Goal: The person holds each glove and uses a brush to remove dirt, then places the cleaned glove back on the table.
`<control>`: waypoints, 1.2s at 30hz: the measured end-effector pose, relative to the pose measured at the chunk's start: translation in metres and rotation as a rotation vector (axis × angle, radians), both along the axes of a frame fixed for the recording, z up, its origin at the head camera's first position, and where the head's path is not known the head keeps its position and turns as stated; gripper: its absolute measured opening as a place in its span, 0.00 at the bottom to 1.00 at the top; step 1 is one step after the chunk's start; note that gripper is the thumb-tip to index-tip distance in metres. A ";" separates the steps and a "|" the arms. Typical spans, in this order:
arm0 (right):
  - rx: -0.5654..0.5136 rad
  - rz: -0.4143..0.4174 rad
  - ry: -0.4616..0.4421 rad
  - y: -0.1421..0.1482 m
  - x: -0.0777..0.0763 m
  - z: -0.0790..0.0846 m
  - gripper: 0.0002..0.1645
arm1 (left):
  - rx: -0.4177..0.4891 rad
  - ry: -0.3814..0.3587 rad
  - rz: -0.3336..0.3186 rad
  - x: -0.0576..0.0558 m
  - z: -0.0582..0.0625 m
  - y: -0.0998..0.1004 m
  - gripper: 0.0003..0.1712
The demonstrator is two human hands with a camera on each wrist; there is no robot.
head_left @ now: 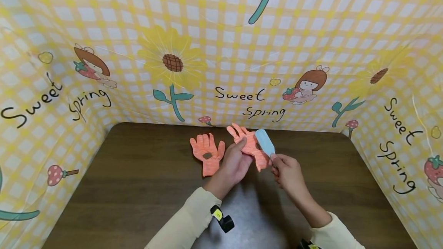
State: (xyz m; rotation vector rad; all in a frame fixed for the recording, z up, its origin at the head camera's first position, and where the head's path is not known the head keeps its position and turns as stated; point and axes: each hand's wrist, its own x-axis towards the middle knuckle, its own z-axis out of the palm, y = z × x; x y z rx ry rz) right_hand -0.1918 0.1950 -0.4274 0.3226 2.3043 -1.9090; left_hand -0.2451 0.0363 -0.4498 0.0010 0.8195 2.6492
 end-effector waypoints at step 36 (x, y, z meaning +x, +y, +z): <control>0.041 0.040 0.022 -0.010 0.000 0.002 0.21 | -0.073 0.089 -0.005 0.001 -0.002 -0.003 0.30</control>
